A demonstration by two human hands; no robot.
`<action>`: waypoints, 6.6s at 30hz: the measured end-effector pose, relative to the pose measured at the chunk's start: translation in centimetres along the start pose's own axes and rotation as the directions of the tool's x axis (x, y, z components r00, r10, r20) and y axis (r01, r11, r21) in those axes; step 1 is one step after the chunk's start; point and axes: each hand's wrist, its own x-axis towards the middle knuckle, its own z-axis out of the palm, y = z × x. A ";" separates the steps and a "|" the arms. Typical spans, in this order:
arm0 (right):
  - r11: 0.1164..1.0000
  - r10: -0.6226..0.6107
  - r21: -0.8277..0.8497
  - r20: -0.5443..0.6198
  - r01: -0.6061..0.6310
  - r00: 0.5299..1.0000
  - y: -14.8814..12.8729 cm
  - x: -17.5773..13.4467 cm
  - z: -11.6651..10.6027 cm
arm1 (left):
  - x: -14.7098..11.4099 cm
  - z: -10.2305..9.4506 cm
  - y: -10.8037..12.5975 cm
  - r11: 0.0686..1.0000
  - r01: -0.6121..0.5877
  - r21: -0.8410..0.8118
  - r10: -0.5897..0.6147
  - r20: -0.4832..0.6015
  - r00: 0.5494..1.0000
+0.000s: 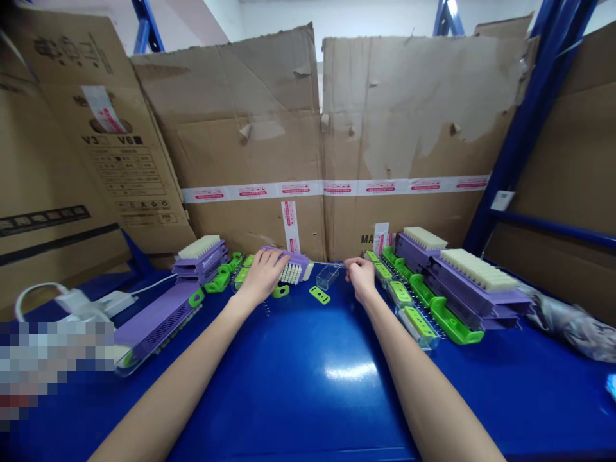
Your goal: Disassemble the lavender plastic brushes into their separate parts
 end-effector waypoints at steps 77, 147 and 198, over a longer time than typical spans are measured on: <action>0.686 -0.422 -0.565 0.204 0.459 0.883 -2.1 -0.4 -0.9 | 0.0 -0.8 0.1 0.980 -0.012 -0.198 0.025 0.066 0.998; 0.666 -0.288 -0.462 0.565 0.586 0.773 -2.8 -2.1 1.8 | 0.1 -1.5 0.7 0.989 -0.146 -0.011 0.144 -0.108 0.984; 0.731 -0.473 -0.466 0.179 0.498 0.862 -2.1 -0.7 0.4 | -0.2 -2.2 -0.3 0.990 0.111 0.087 -0.107 -0.052 0.993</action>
